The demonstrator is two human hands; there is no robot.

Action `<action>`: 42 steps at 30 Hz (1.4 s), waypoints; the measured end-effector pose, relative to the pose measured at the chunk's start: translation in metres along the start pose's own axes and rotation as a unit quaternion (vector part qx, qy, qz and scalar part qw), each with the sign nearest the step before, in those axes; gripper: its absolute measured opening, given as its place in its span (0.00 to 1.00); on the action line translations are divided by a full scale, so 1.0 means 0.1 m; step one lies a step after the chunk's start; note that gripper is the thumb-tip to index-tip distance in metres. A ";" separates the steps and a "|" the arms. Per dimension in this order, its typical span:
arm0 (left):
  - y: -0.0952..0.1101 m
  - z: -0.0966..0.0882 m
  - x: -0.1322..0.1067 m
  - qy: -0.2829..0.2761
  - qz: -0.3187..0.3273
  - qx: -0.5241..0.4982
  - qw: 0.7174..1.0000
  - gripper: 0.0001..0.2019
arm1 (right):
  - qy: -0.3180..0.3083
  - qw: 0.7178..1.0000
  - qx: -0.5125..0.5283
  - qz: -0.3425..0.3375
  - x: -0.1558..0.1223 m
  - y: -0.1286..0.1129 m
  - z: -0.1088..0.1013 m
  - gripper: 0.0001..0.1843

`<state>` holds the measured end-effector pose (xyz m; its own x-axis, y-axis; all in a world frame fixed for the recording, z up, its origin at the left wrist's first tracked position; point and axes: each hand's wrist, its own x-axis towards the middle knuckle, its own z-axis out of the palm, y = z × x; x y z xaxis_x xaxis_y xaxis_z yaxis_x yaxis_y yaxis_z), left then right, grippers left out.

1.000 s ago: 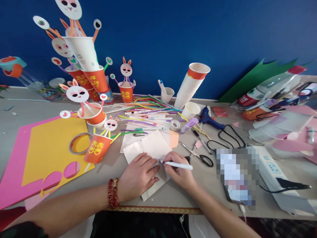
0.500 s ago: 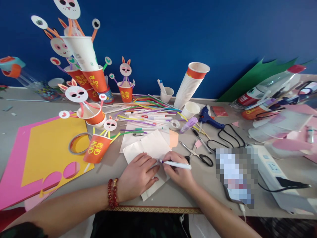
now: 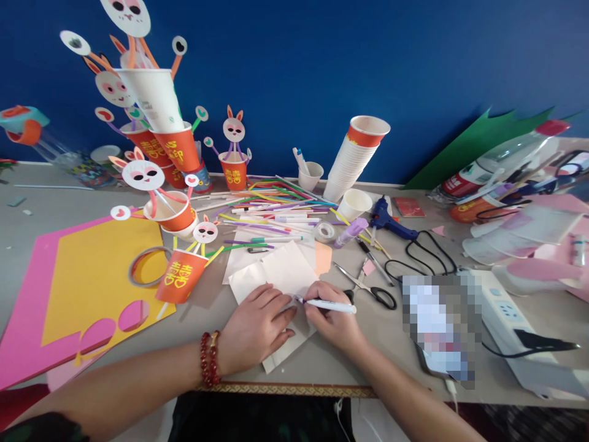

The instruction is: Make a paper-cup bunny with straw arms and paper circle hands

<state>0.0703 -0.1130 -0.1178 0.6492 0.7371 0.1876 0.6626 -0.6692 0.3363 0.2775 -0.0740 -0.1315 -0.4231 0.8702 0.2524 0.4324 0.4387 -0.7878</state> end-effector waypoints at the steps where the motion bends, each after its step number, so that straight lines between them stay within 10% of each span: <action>1: 0.00 0.00 0.00 0.000 0.000 0.000 1.000 0.17 | 0.000 1.000 0.002 0.001 0.00 0.00 0.00 0.05; 42: -0.01 0.01 0.01 0.001 0.004 0.002 1.000 0.17 | 0.011 1.000 0.008 -0.002 -0.02 0.02 0.02 0.06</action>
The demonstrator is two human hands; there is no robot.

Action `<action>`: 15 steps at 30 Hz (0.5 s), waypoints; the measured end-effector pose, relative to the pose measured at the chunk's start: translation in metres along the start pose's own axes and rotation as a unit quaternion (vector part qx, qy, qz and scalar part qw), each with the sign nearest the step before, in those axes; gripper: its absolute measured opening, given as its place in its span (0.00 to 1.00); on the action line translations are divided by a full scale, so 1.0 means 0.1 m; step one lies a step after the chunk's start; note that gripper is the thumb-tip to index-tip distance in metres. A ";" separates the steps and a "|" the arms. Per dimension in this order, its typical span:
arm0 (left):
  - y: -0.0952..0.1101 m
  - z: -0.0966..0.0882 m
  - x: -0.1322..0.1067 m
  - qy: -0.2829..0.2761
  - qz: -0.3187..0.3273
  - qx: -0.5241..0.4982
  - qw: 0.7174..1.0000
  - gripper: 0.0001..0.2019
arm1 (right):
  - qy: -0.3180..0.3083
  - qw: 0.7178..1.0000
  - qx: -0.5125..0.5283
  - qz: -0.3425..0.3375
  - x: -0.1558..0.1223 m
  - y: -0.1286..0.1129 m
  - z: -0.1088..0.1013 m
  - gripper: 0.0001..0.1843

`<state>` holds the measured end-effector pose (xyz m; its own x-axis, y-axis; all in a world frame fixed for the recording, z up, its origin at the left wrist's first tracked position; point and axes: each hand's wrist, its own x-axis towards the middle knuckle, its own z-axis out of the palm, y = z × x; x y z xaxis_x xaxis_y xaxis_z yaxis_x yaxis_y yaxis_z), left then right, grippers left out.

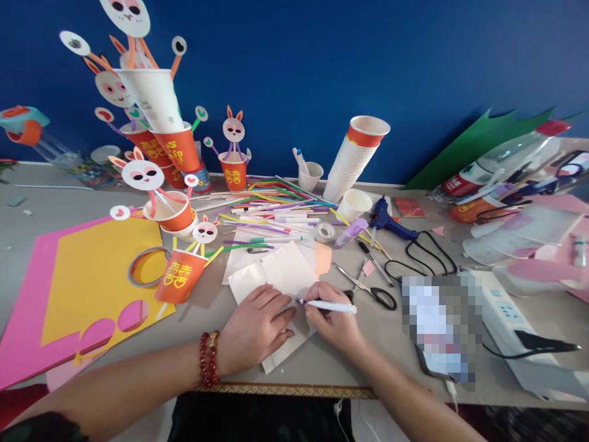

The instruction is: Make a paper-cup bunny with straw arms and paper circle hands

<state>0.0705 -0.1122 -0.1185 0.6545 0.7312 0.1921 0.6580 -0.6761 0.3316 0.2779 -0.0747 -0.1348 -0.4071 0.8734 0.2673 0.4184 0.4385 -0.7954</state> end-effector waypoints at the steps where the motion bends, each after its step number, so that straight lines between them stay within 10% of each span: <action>1: 0.00 0.00 0.00 0.000 0.000 0.001 1.000 0.17 | 0.001 1.000 0.006 0.000 0.00 0.00 0.00 0.06; 15: 0.01 0.00 -0.01 0.003 -0.001 0.001 1.000 0.17 | 0.000 1.000 0.004 0.004 0.00 -0.02 -0.01 0.05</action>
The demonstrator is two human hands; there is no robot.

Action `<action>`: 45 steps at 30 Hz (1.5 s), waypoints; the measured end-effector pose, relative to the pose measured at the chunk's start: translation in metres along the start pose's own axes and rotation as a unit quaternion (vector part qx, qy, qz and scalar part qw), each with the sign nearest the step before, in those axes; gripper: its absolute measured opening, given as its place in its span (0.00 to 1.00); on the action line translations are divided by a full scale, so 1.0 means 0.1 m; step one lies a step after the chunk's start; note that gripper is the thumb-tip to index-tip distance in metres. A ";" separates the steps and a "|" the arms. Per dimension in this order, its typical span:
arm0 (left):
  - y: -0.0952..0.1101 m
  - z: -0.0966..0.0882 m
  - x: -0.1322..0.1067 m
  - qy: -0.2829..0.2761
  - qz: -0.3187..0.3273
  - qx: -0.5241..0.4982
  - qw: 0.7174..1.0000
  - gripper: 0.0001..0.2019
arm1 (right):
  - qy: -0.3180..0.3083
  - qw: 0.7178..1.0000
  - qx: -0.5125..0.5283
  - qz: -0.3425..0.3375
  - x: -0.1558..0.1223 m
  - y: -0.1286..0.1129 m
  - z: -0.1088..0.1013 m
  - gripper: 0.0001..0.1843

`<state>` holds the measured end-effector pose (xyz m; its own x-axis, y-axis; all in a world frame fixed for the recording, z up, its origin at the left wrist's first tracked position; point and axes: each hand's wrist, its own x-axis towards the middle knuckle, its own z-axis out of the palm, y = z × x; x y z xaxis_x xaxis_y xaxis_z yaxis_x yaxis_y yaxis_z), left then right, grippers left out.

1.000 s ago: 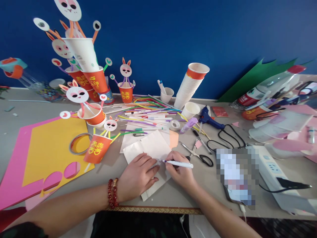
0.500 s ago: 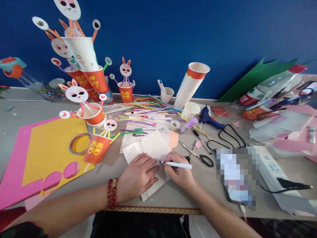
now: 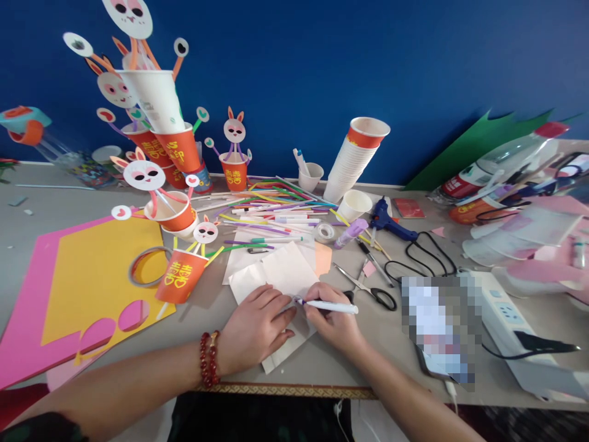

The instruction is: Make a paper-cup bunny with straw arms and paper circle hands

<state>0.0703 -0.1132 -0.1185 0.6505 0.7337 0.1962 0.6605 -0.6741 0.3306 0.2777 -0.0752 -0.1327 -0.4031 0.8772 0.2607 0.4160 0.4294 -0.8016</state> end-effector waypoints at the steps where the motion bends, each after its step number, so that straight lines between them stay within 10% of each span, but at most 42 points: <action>1: 0.00 0.00 0.00 -0.002 -0.001 -0.002 1.000 0.17 | -0.003 1.000 -0.004 0.001 0.00 0.00 0.00 0.05; 45: 0.00 -0.03 0.01 -0.002 0.004 -0.002 1.000 0.18 | -0.009 1.000 -0.003 -0.005 0.02 -0.03 -0.01 0.06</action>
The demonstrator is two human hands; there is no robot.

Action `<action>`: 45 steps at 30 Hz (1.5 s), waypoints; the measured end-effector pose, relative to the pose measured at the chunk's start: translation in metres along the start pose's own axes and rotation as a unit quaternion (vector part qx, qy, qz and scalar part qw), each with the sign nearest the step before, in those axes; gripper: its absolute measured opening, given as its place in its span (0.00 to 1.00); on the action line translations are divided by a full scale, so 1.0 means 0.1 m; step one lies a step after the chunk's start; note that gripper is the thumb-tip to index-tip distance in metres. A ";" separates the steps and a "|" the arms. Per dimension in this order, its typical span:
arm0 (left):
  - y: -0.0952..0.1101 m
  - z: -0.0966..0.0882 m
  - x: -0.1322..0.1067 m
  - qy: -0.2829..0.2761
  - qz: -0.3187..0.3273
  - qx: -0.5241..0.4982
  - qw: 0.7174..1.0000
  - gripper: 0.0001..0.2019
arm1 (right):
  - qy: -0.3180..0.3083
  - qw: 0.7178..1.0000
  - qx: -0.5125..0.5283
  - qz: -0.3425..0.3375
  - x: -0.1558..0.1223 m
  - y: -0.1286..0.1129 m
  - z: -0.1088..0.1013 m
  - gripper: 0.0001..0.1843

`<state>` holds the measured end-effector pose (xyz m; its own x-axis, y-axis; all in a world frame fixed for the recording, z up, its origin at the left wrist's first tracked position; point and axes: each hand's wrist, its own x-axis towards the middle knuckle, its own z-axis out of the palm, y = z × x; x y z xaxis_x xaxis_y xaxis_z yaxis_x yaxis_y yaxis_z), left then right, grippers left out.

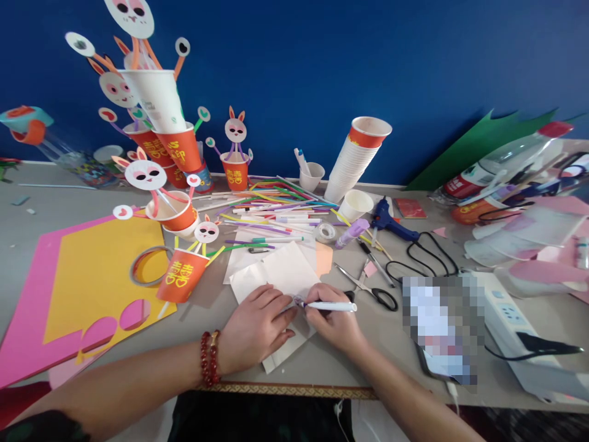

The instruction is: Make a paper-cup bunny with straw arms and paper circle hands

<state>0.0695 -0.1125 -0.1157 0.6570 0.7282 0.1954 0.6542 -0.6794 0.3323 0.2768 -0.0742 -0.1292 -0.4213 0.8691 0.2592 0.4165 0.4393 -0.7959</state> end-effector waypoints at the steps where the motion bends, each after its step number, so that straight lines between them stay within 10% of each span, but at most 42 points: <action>1: 0.00 0.00 0.00 -0.001 0.000 0.000 1.000 0.17 | 0.001 1.000 0.000 0.000 0.00 0.00 0.00 0.07; 45: 0.00 0.02 0.00 -0.001 0.002 0.009 1.000 0.16 | 0.031 0.999 0.019 0.014 -0.05 0.07 0.02 0.07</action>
<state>0.0701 -0.1124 -0.1181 0.6607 0.7249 0.1952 0.6579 -0.6843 0.3143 0.2803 -0.0757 -0.1370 -0.3596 0.8935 0.2691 0.3961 0.4073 -0.8230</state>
